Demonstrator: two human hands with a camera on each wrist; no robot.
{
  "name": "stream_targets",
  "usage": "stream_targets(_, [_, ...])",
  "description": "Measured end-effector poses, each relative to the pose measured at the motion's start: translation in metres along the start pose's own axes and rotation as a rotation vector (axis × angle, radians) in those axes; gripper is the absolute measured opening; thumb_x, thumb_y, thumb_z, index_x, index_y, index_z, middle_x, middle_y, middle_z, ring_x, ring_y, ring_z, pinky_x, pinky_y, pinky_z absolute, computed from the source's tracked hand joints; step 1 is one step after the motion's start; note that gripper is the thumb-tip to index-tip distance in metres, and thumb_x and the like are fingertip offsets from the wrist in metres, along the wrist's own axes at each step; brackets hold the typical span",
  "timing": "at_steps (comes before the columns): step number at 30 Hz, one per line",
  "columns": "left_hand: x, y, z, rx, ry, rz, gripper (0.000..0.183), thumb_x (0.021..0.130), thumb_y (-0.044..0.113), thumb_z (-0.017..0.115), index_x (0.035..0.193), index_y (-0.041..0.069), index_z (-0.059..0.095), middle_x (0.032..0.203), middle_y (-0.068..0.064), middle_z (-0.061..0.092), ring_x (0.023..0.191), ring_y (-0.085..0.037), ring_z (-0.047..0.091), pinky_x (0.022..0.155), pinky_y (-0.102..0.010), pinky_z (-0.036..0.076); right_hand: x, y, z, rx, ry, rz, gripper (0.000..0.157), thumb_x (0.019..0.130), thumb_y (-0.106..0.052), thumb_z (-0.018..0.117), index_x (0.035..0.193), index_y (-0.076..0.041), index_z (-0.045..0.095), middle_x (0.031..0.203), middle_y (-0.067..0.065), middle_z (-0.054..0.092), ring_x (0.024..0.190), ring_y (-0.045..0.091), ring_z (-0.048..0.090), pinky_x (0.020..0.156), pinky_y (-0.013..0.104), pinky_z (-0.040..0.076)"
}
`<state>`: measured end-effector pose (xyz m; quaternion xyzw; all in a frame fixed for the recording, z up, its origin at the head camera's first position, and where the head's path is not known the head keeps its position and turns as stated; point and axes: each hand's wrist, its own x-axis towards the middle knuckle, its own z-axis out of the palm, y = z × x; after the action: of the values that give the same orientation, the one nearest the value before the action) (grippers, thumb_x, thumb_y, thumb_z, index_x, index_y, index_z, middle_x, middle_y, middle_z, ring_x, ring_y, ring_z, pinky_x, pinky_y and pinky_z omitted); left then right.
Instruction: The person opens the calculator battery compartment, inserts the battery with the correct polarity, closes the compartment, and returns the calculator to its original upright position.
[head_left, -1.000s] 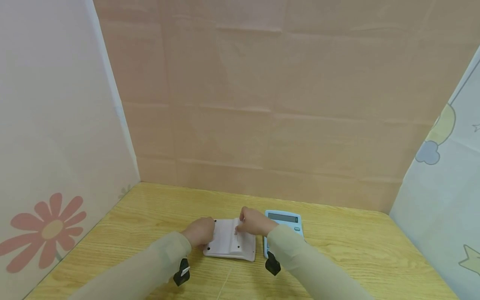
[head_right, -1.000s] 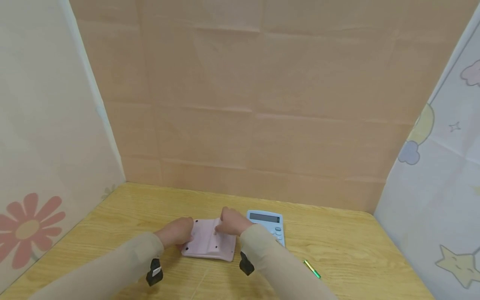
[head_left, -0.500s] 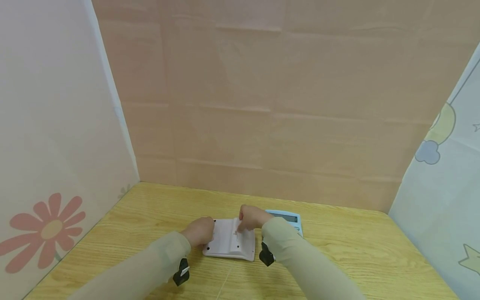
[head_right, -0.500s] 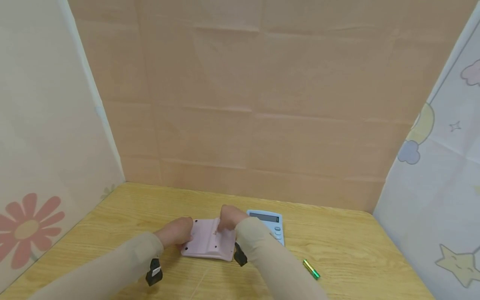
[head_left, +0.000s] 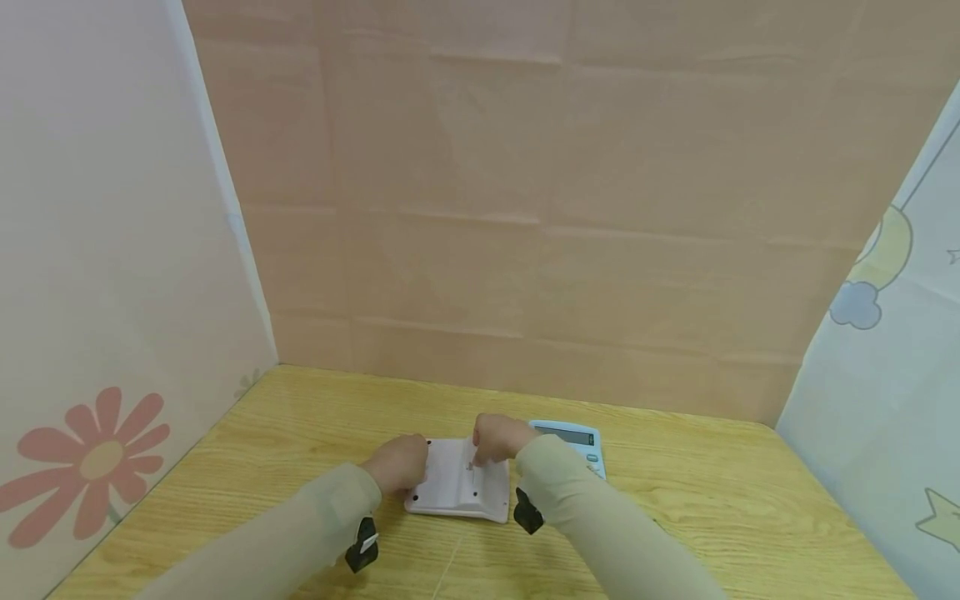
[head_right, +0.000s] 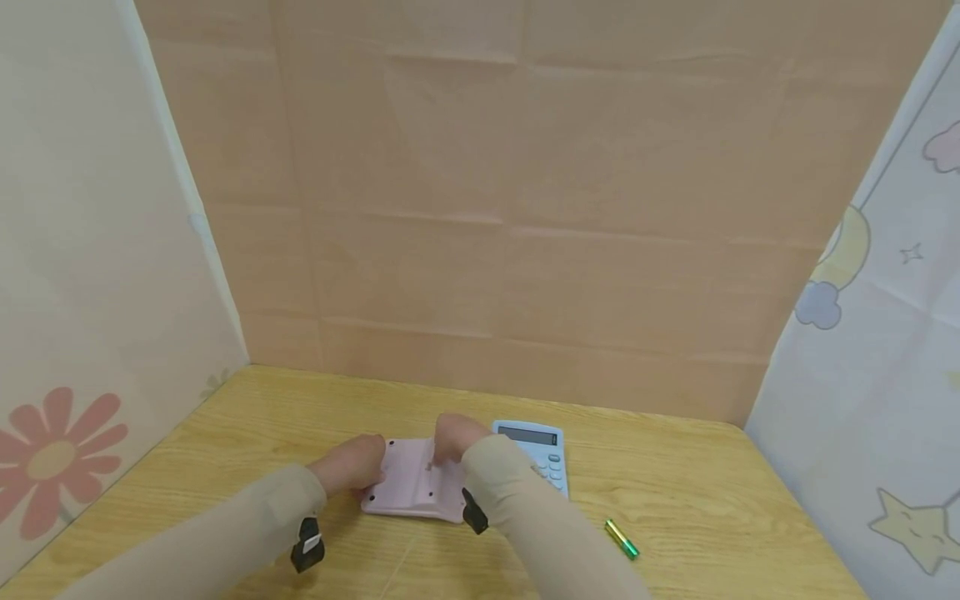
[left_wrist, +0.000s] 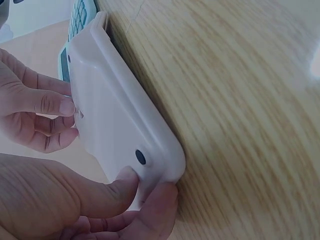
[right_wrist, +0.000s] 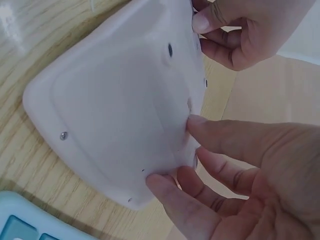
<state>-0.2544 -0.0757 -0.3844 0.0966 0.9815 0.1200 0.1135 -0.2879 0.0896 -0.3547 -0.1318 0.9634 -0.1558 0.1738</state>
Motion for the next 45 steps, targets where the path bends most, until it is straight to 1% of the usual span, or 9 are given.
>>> stream_targets(3, [0.000,0.000,0.000,0.006,0.004,-0.003,0.018,0.090,0.005,0.064,0.103,-0.007,0.061,0.066,-0.007,0.055,0.051,-0.013,0.052,0.047,-0.022,0.041,0.001,0.000,0.002,-0.052,0.009,-0.007,0.018,0.083,-0.011,0.075,0.094,-0.008,0.061,0.087,0.000,0.060,0.075,0.013,0.055,0.068,0.030,0.048])
stream_targets(7, [0.002,0.001,0.001,0.025,0.010,-0.004,0.016,0.090,0.004,0.064,0.101,-0.007,0.062,0.067,-0.007,0.054,0.053,-0.013,0.051,0.049,-0.023,0.042,0.002,0.000,0.003,-0.084,0.027,-0.014,0.016,0.083,-0.011,0.074,0.091,-0.009,0.060,0.086,0.000,0.059,0.075,0.015,0.052,0.066,0.031,0.046])
stream_targets(9, [0.002,0.001,0.001,0.026,0.008,-0.004,0.016,0.090,0.004,0.064,0.100,-0.007,0.061,0.066,-0.007,0.054,0.052,-0.013,0.051,0.049,-0.023,0.042,0.001,0.000,0.003,-0.081,0.026,-0.017,0.016,0.083,-0.010,0.074,0.092,-0.008,0.060,0.087,0.001,0.059,0.075,0.015,0.052,0.067,0.032,0.046])
stream_targets(16, [0.001,0.001,0.001,0.008,-0.010,-0.015,0.027,0.091,0.004,0.062,0.114,-0.009,0.058,0.065,-0.007,0.054,0.049,-0.013,0.050,0.047,-0.022,0.039,0.000,-0.002,0.002,-0.076,0.019,-0.027,0.017,0.083,-0.010,0.074,0.095,-0.006,0.061,0.089,0.002,0.060,0.075,0.015,0.052,0.067,0.032,0.046])
stream_targets(22, [-0.001,0.000,-0.002,0.005,-0.013,-0.020,0.025,0.091,0.003,0.062,0.112,-0.009,0.058,0.067,-0.008,0.054,0.052,-0.014,0.050,0.047,-0.022,0.039,0.001,-0.003,0.002,-0.076,0.025,-0.026,0.018,0.083,-0.011,0.074,0.096,-0.006,0.063,0.090,0.002,0.061,0.075,0.015,0.053,0.067,0.031,0.047])
stream_targets(28, [-0.001,-0.001,-0.003,0.005,-0.013,-0.033,0.025,0.091,0.003,0.062,0.113,-0.009,0.058,0.067,-0.008,0.054,0.051,-0.014,0.050,0.047,-0.022,0.040,0.000,-0.004,0.003,-0.042,0.025,-0.031,0.018,0.083,-0.010,0.074,0.096,-0.006,0.062,0.088,0.003,0.061,0.074,0.015,0.054,0.066,0.031,0.047])
stream_targets(35, [-0.001,-0.002,-0.001,0.008,-0.012,-0.027,0.027,0.091,0.003,0.061,0.115,-0.010,0.058,0.066,-0.008,0.054,0.050,-0.013,0.050,0.046,-0.021,0.039,0.000,0.000,0.004,0.017,0.033,-0.032,0.021,0.083,-0.011,0.074,0.097,-0.006,0.059,0.090,0.003,0.059,0.075,0.017,0.053,0.066,0.033,0.046])
stream_targets(41, [0.001,-0.002,0.000,0.019,-0.007,-0.026,0.026,0.091,0.004,0.061,0.113,-0.009,0.059,0.066,-0.007,0.054,0.051,-0.013,0.052,0.047,-0.022,0.042,-0.001,0.012,0.007,0.102,0.096,-0.059,0.022,0.081,-0.012,0.076,0.092,-0.009,0.058,0.090,0.004,0.059,0.077,0.018,0.053,0.066,0.033,0.045])
stream_targets(45, [0.001,-0.001,0.001,0.029,-0.006,-0.015,0.024,0.091,0.004,0.062,0.111,-0.008,0.059,0.066,-0.007,0.054,0.050,-0.013,0.052,0.047,-0.022,0.043,-0.002,0.022,0.008,0.166,0.123,-0.082,0.018,0.081,-0.009,0.074,0.088,-0.008,0.058,0.083,0.003,0.059,0.071,0.016,0.053,0.061,0.029,0.044])
